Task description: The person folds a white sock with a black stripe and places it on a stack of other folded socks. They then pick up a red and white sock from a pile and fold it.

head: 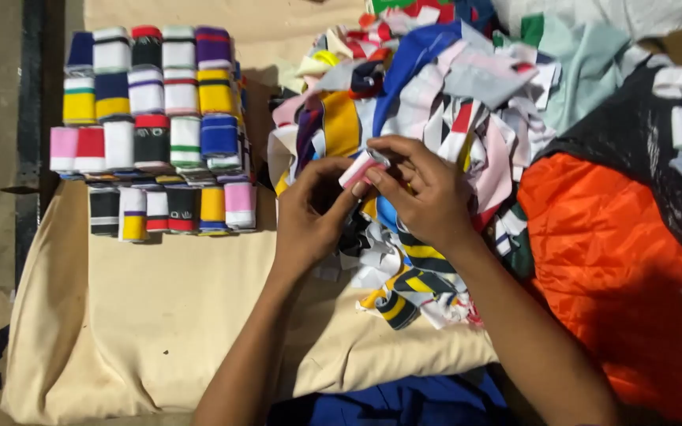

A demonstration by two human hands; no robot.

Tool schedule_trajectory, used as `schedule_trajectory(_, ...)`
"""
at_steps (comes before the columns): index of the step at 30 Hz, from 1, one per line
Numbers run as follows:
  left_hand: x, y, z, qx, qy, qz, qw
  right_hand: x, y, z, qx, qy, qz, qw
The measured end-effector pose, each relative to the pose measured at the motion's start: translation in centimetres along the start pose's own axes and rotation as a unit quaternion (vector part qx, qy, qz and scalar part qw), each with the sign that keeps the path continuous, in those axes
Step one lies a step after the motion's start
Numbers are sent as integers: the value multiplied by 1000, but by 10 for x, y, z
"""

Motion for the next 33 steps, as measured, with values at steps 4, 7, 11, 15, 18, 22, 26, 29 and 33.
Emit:
schedule_trajectory(4,-1,-1,-4,6,8,24,1000,-2,2,-2,22,20,-18,999)
schedule_trajectory(7,-1,-1,-2,6,-12,-16,1000,-3,0,-3,13,47,31,998)
schedule_trajectory(11,6,5,1,3,-30,22,999,-12,7,-5,14,36,-8,999)
schedule_trajectory(15,19,0,-1,-30,-93,56,994,-28,2,-7,3,108,-23,994)
schedule_trajectory(18,36,9,-12,-19,-106,52,993,-39,2,4,-2,84,-16,996)
schedule_trajectory(22,53,25,-33,9,-106,47,993,-52,-9,27,-31,23,-26,999)
schedule_trajectory(26,47,49,-57,40,-70,4,997,-52,-17,59,-68,5,15,998)
schedule_trajectory(29,34,74,-79,79,-64,-27,994,-44,-18,93,-91,-51,42,994)
schedule_trajectory(33,16,108,-119,159,-12,-65,985,-30,-18,144,-109,-157,83,978)
Point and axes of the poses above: each hand's wrist, its own y-axis away from the middle knuckle, its own z-axis out of the palm, x = y × z, the point moved 9 cm from there along -y, towards the middle knuckle, and after that the axes turned 13 degrees about -x, right-handed, at the moved point
